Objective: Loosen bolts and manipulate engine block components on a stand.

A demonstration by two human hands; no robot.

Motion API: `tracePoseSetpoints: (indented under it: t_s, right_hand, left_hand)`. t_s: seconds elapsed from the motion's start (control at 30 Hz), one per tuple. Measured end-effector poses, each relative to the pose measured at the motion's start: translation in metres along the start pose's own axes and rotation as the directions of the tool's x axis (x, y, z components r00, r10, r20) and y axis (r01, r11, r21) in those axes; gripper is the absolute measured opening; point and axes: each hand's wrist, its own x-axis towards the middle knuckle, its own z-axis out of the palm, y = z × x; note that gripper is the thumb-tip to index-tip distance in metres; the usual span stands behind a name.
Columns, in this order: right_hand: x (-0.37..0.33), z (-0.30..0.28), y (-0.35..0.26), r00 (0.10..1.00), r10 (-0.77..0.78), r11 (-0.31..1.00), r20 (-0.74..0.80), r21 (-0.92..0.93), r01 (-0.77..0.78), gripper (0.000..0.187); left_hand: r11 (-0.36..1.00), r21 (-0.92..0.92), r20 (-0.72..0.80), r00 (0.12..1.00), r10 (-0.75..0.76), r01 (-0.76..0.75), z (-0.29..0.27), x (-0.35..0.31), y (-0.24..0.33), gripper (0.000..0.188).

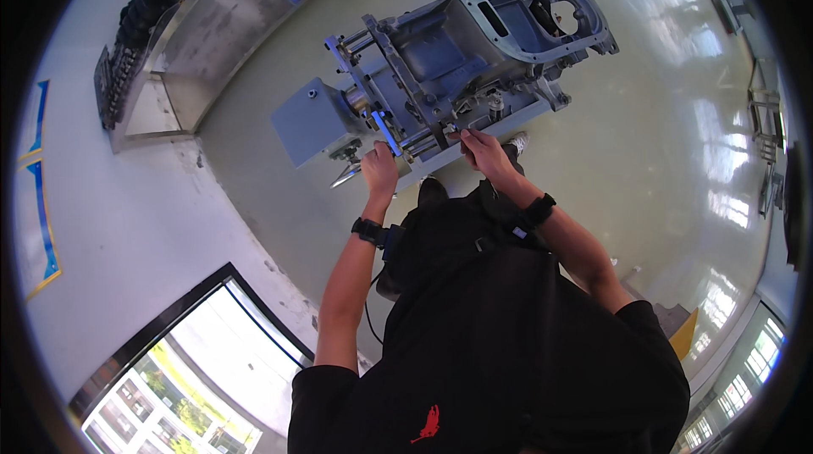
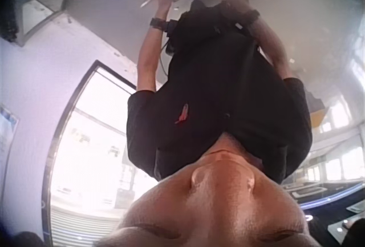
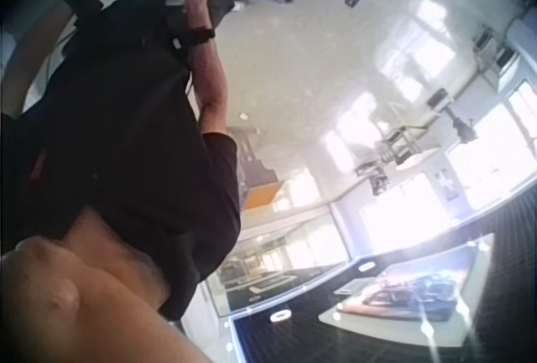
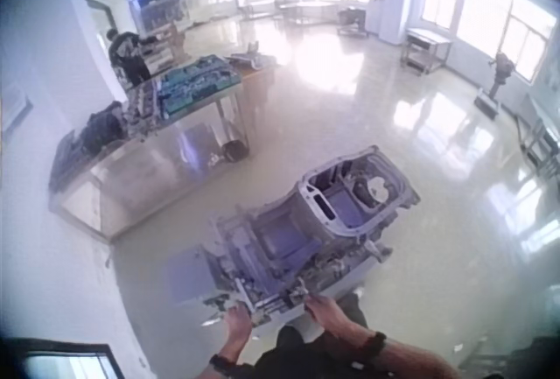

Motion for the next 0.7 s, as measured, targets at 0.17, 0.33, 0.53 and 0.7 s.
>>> tracePoseSetpoints:
  t_s: [0.17, 0.33, 0.53, 0.7]
  right_hand:
    - [-0.002, 0.004, 0.001, 0.996, 0.094, 0.990, 0.009, 0.102, -0.094, 0.034]
    - [-0.001, 0.014, 0.004, 0.997, 0.054, 0.998, 0.049, 0.030, -0.055, 0.034]
    - [0.006, 0.015, 0.018, 1.000, -0.021, 0.997, -0.002, -0.077, 0.021, 0.032]
    - [0.016, 0.015, 0.035, 0.935, -0.338, 0.900, -0.108, -0.329, 0.288, 0.027]
  left_hand:
    - [0.994, -0.098, -0.029, 0.998, -0.049, 0.046, -0.006, -0.009, 0.017, 0.034]
    - [0.989, -0.134, 0.054, 0.997, -0.048, 0.055, -0.012, -0.010, 0.015, 0.034]
    - [0.980, -0.199, 0.036, 0.999, 0.001, 0.006, -0.012, -0.013, 0.017, 0.037]
    - [0.977, -0.212, 0.050, 0.998, 0.033, -0.021, -0.014, -0.014, 0.016, 0.039]
